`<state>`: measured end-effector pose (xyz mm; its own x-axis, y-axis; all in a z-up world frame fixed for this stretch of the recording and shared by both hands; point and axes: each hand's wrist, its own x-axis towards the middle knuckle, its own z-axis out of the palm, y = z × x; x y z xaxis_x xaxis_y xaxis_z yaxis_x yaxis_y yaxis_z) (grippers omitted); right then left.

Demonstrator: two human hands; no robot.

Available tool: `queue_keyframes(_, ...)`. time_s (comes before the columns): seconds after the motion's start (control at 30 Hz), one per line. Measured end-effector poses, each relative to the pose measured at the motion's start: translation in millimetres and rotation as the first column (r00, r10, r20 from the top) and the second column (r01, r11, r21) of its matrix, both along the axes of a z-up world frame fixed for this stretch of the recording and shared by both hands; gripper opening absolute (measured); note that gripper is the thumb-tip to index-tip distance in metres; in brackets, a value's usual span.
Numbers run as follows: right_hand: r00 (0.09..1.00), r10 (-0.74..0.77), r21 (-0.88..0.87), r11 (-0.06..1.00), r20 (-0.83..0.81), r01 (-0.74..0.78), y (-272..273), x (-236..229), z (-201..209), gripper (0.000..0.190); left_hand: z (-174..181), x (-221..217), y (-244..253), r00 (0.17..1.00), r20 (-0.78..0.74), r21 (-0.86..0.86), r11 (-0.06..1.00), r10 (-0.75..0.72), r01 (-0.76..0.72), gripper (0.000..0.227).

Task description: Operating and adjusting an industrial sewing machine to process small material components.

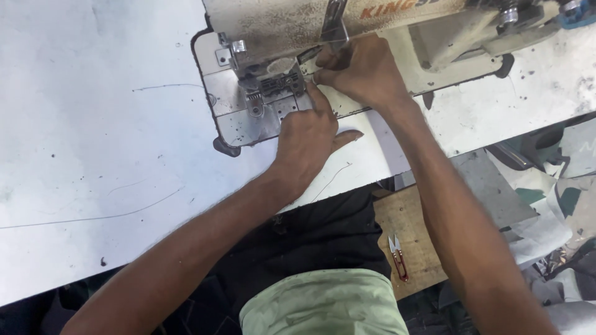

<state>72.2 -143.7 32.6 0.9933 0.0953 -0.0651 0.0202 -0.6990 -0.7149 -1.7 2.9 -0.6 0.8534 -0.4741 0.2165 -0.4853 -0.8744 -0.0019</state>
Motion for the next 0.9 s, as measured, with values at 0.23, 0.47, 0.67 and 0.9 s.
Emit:
queue_keyframes(0.23,0.998,0.045,-0.06,0.997,-0.035,-0.047,13.8,3.1,7.8,0.026,10.7,-3.3,11.2,1.0,-0.017,-0.05,0.999,-0.016,0.015,0.116)
queue_keyframes(0.47,0.994,0.044,-0.395,0.915,-0.104,-0.082,8.9,17.8,-12.6,0.047,40.6,-0.5,53.4,0.973,-0.127,-0.16,0.972,-0.193,0.172,0.079)
queue_keyframes(0.67,0.985,0.022,-0.447,0.889,-0.17,-0.097,15.3,20.4,-5.5,0.065,40.7,3.5,73.7,0.971,-0.172,-0.459,0.886,-0.167,0.071,0.043)
queue_keyframes(0.9,0.984,-0.05,-0.381,0.924,-0.169,-0.019,18.3,13.0,-3.4,0.051,30.8,19.9,74.1,0.995,0.009,-0.351,0.931,-0.103,0.099,0.038)
